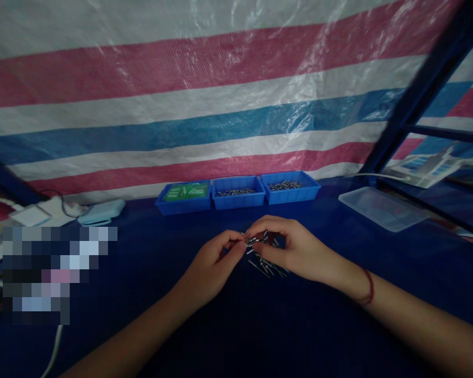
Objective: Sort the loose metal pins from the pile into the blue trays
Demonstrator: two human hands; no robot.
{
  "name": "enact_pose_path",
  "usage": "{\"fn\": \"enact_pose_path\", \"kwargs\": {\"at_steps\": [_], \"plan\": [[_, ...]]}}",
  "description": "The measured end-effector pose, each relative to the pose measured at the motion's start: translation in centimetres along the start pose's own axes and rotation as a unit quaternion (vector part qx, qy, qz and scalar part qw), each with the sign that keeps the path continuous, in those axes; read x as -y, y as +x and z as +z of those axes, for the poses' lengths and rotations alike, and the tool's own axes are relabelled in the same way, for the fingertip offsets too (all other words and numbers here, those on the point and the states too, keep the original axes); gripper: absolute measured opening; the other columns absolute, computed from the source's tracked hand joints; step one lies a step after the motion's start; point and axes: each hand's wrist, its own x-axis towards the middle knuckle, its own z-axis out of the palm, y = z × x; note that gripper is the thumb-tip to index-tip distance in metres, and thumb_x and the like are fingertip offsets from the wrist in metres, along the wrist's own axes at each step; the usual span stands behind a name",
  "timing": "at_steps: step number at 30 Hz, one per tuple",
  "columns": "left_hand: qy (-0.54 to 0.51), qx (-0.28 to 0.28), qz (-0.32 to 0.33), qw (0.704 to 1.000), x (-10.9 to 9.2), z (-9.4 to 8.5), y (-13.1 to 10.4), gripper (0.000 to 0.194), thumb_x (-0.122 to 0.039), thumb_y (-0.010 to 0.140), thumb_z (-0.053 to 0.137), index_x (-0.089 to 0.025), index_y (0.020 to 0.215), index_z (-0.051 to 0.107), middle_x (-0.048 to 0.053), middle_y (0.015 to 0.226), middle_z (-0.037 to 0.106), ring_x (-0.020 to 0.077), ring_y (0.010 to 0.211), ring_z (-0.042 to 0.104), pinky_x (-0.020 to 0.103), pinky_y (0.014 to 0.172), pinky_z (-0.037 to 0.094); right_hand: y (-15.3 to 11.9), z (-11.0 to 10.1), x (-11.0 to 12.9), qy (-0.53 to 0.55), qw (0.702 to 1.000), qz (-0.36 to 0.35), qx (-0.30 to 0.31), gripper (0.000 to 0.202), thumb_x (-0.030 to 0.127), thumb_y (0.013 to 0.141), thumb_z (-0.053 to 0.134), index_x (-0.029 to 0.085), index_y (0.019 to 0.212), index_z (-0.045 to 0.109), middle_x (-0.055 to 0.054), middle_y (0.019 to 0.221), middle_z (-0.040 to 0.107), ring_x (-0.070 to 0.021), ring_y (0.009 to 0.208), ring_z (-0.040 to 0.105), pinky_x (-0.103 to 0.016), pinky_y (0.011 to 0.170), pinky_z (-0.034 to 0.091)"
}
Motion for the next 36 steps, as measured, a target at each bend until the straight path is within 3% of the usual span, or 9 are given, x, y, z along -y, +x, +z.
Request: {"fn": "enact_pose_path", "kwargs": {"at_steps": [5,20,26,36], "plan": [[-0.073,0.017,-0.019,0.997,-0.72,0.42,-0.21,0.023,-0.036,0.086,0.047,-0.019,0.092,0.062,0.000,0.085,0.064,0.0157,0.078,0.057,0.027,0.070,0.042,-0.11,0.39,0.63,0.044,0.999,0.018,-0.012,0.010,0.022,0.080,0.059,0.018,0.085,0.067,-0.003,0.084,0.065,-0.0127,0.075,0.060,-0.029,0.066,0.047],[-0.081,0.025,0.012,0.996,-0.10,0.60,-0.22,0.019,-0.033,0.086,0.050,-0.018,0.095,0.060,0.002,0.088,0.064,0.0157,0.080,0.059,0.028,0.071,0.044,-0.05,0.41,0.61,0.058,0.997,0.023,-0.040,0.011,0.026,0.080,0.061,0.017,0.082,0.066,-0.003,0.079,0.066,-0.0126,0.068,0.060,-0.027,0.060,0.048],[-0.106,-0.007,0.005,0.994,-0.05,0.64,-0.12,0.016,-0.032,0.082,0.055,-0.018,0.089,0.058,0.000,0.082,0.062,0.0146,0.074,0.058,0.027,0.067,0.044,-0.06,0.43,0.67,0.058,0.997,0.005,-0.045,0.009,0.023,0.080,0.061,0.018,0.084,0.067,-0.003,0.080,0.066,-0.0127,0.070,0.059,-0.028,0.062,0.048],[-0.051,-0.084,0.036,0.995,0.03,0.36,-0.13,0.009,-0.027,0.081,0.056,-0.019,0.082,0.056,0.000,0.081,0.063,0.0153,0.076,0.059,0.029,0.067,0.044,-0.13,0.47,0.61,0.057,0.997,0.008,-0.056,0.009,0.019,0.079,0.058,0.017,0.085,0.065,-0.003,0.079,0.066,-0.0126,0.069,0.059,-0.028,0.061,0.048]]}}
